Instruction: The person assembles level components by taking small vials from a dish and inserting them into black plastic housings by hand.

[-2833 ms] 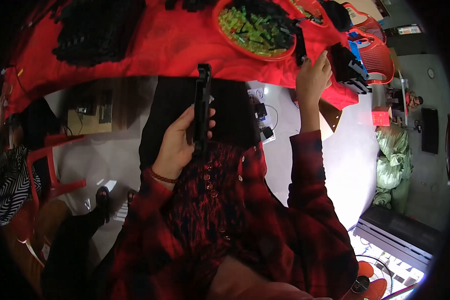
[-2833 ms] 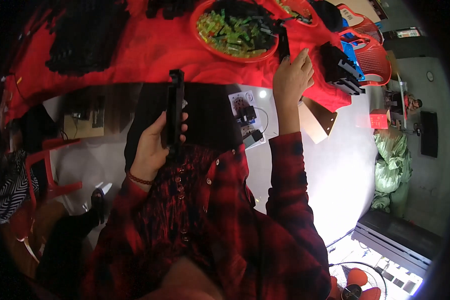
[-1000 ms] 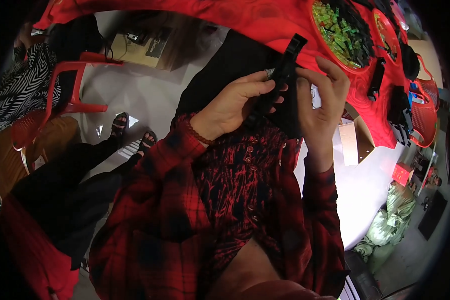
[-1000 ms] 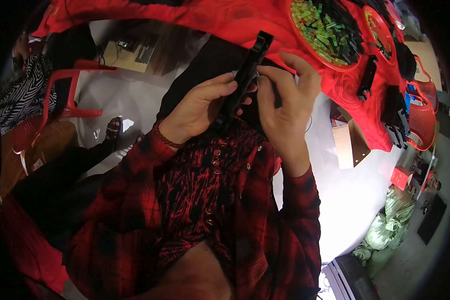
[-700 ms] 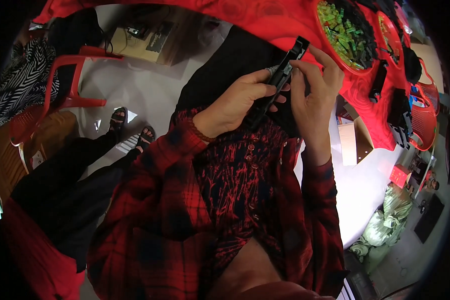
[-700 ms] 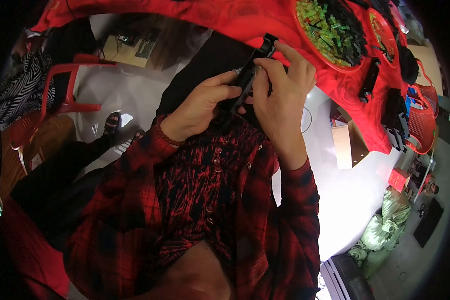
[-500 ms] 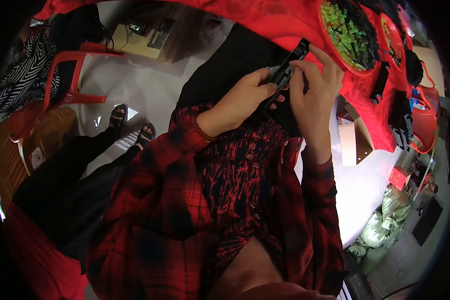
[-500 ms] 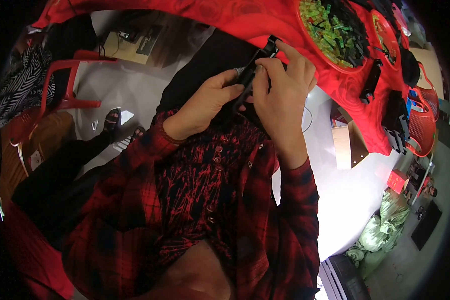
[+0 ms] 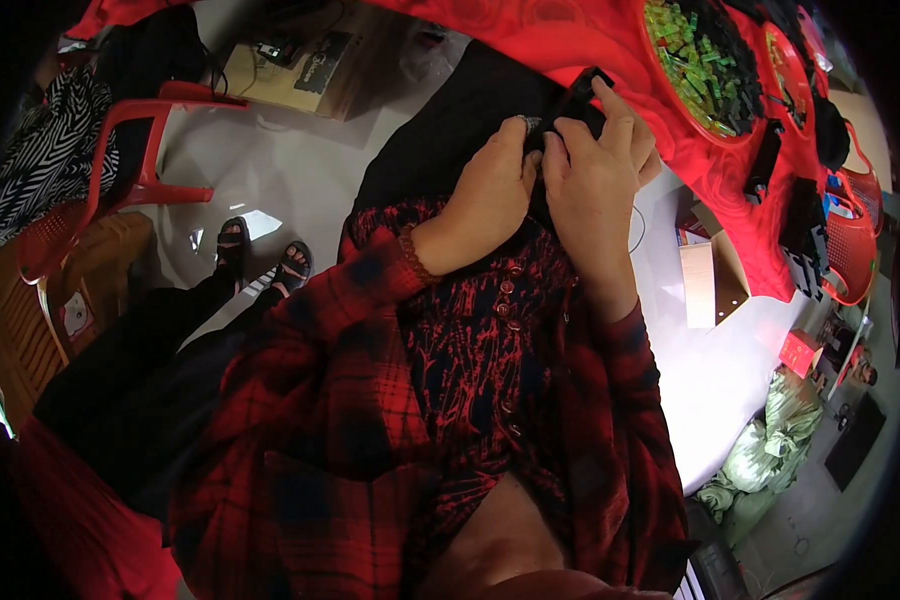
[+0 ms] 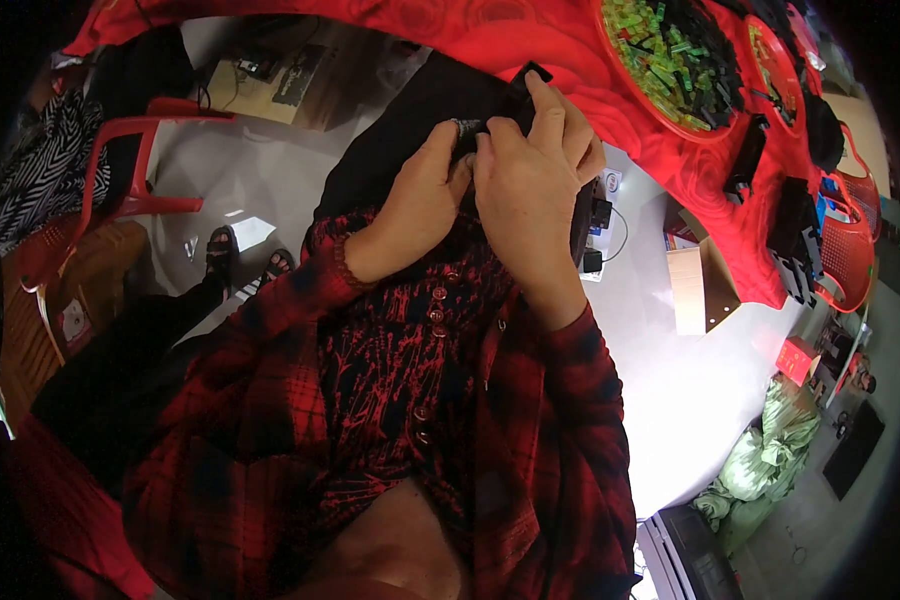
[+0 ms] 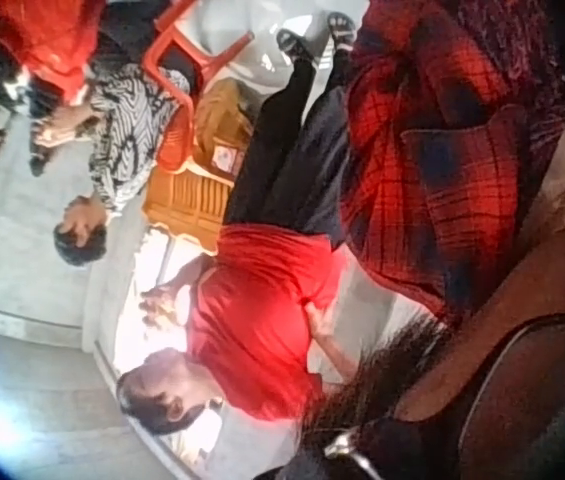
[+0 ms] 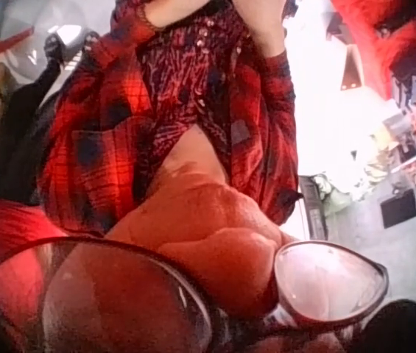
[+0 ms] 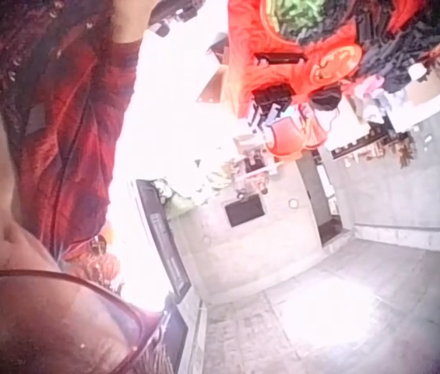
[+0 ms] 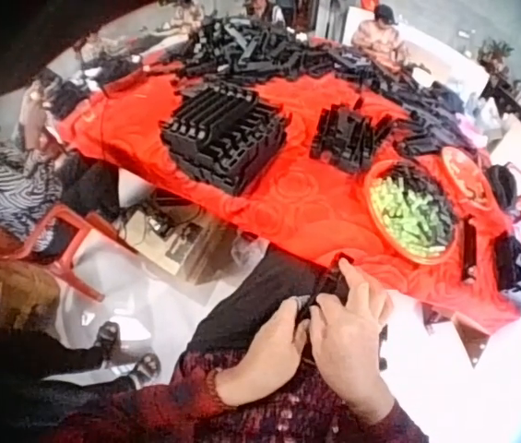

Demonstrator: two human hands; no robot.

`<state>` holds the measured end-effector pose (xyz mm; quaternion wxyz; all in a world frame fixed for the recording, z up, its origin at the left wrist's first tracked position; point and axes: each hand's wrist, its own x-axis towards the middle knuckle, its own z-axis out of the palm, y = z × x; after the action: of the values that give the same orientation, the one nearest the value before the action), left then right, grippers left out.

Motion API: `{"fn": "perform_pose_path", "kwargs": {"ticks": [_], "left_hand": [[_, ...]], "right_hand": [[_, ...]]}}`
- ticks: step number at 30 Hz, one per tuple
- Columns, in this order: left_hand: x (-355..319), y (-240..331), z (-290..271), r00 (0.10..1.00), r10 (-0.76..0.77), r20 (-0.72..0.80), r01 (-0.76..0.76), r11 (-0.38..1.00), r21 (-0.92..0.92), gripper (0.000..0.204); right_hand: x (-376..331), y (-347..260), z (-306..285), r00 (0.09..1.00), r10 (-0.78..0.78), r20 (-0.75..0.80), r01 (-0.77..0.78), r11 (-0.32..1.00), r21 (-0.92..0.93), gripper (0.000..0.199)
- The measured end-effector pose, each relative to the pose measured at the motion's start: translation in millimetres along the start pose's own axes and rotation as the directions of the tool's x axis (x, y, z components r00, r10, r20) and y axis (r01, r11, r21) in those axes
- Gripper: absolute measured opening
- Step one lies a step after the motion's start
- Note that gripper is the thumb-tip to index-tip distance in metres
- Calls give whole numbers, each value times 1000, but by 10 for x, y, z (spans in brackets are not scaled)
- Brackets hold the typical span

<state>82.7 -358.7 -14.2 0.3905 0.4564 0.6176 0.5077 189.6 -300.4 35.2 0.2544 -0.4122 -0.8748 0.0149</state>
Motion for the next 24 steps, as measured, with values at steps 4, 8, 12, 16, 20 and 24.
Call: {"fn": "perform_pose_path", "kwargs": {"ticks": [4,8,12,16,20,24], "left_hand": [[50,-36,-26,993,-110,45,113,991,-69,17],[145,-65,-11,859,-388,333,506,743,-439,21],[129,-155,15,886,-370,278,456,801,-388,22],[118,-168,18,942,-300,149,325,924,-199,21],[114,-41,-39,942,-320,98,327,943,-60,20],[88,-90,-52,945,-315,84,325,932,-162,19]], "right_hand": [[-23,-1,71,998,67,22,-68,996,59,12],[-103,119,194,992,99,73,-103,993,57,12],[-146,167,254,983,143,118,-156,982,107,12],[-152,161,264,975,200,101,-217,954,205,11],[-161,155,253,979,193,66,-203,956,212,11],[-148,71,223,981,178,71,-188,967,172,10]]}}
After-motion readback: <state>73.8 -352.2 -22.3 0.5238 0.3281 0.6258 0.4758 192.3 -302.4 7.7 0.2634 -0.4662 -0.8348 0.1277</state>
